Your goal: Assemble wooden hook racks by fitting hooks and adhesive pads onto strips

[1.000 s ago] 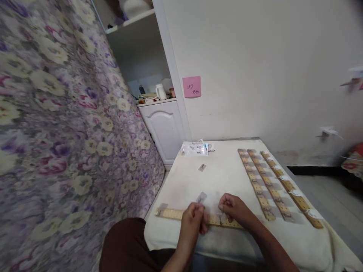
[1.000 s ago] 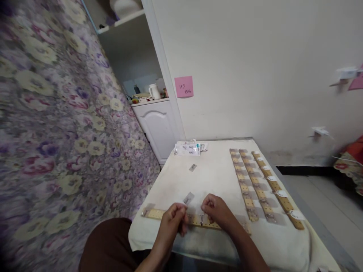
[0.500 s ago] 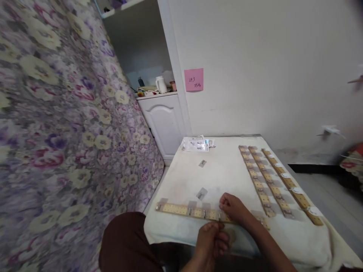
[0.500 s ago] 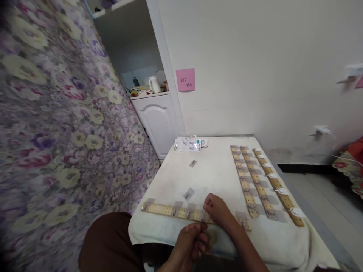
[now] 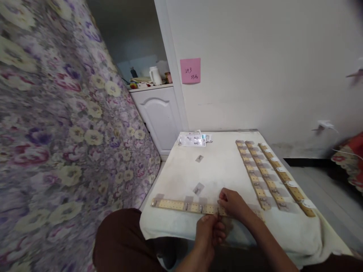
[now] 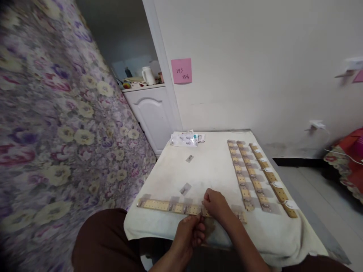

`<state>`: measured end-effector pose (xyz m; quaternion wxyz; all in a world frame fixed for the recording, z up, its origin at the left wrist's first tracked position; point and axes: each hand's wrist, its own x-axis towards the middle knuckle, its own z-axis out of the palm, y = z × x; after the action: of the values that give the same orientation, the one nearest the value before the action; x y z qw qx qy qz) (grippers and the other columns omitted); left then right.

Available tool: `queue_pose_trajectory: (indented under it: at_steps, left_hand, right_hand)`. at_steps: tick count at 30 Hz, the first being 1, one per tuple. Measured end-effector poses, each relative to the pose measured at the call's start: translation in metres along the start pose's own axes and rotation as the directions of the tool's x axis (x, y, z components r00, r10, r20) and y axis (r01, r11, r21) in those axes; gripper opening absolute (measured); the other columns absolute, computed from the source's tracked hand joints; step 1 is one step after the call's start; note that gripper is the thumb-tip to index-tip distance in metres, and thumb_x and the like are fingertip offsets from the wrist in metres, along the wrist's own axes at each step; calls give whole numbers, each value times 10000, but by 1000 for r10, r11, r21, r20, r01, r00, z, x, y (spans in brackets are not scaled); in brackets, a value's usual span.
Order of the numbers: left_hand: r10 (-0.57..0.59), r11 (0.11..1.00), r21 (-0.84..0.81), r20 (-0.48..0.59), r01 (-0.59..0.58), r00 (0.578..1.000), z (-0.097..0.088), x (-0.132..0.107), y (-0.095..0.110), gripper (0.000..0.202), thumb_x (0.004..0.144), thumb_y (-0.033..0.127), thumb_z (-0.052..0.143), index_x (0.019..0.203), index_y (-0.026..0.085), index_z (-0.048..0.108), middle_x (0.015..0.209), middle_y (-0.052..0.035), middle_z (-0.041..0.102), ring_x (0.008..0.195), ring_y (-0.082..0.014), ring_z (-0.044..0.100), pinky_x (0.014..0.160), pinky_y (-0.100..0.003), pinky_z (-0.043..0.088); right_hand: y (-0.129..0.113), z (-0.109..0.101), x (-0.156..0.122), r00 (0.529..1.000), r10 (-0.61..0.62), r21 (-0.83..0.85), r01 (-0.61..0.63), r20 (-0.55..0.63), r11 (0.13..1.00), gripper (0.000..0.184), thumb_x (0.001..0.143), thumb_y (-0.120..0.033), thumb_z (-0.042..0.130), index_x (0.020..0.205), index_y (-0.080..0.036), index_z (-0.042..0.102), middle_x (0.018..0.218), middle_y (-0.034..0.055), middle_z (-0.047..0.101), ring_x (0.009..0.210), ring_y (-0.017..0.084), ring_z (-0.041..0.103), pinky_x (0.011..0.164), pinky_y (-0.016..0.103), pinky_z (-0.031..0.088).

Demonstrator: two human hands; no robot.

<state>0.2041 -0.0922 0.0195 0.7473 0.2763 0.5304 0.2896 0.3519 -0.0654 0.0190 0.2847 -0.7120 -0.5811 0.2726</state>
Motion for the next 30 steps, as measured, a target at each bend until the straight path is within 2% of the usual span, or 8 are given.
queue_pose_trajectory:
  at_steps: [5, 11, 13, 15, 18, 26, 28, 30]
  left_hand:
    - [-7, 1000, 6, -34, 7, 999, 5, -1, 2, 190, 764, 317, 521, 724, 133, 547, 465, 21, 563, 326, -72, 492, 350, -170, 261]
    - [-31, 999, -9, -62, 31, 998, 8, -1, 2, 158, 760, 283, 512, 703, 138, 542, 454, 25, 555, 320, -73, 489, 344, -172, 252]
    - [-34, 999, -11, -59, 34, 998, 7, -1, 2, 161, 764, 282, 512, 697, 139, 540, 453, 22, 557, 317, -75, 487, 343, -174, 253]
    - [-36, 999, -12, -56, 36, 998, 7, 0, 2, 162, 765, 282, 518, 692, 139, 539, 451, 22, 557, 314, -74, 484, 345, -174, 260]
    - [-37, 999, -9, -55, 36, 998, 6, 1, 2, 166, 781, 275, 504, 694, 138, 536, 444, 26, 553, 309, -72, 483, 342, -173, 264]
    - [-34, 999, -2, -49, 34, 998, 6, 2, 0, 183, 799, 289, 486, 703, 141, 532, 450, 21, 561, 315, -78, 496, 339, -175, 265]
    - [-30, 1000, -1, -46, 30, 998, 6, 2, -1, 175, 796, 288, 488, 707, 143, 530, 453, 21, 563, 314, -77, 494, 339, -175, 265]
    - [-22, 1000, -2, -42, 22, 999, 6, 2, -1, 169, 793, 286, 489, 708, 145, 529, 455, 24, 562, 313, -75, 491, 340, -176, 261]
  right_hand:
    - [4, -3, 0, 998, 30, 12, -30, 54, 999, 49, 694, -160, 522, 701, -174, 569, 605, -9, 592, 546, 104, 513, 533, 209, 317]
    - [6, -11, -2, 988, 61, 93, -75, 139, 993, 255, 760, -129, 414, 967, -150, 561, 655, 11, 649, 457, 99, 588, 466, 190, 382]
    - [6, -16, -2, 991, 63, 118, -77, 119, 990, 253, 780, -149, 402, 985, -156, 550, 756, 32, 669, 482, 100, 611, 474, 193, 407]
    - [6, -24, -2, 997, 55, 151, -62, 49, 987, 224, 794, -193, 416, 975, -178, 548, 830, 31, 668, 505, 98, 623, 503, 200, 433]
    - [8, -35, -3, 996, 41, 187, -26, -81, 982, 176, 789, -266, 457, 918, -203, 559, 822, 4, 652, 497, 102, 619, 515, 217, 446]
    - [9, -66, -11, 973, 13, 233, 42, -229, 971, 221, 778, -344, 479, 919, -209, 584, 831, 7, 653, 488, 109, 599, 537, 252, 464]
    - [9, -67, -11, 978, 4, 255, 50, -208, 966, 228, 774, -349, 482, 918, -206, 586, 826, 10, 650, 489, 114, 598, 525, 252, 462]
    - [9, -59, -10, 992, -7, 271, 41, -126, 962, 223, 767, -343, 485, 903, -197, 585, 841, 17, 645, 480, 115, 596, 501, 250, 457]
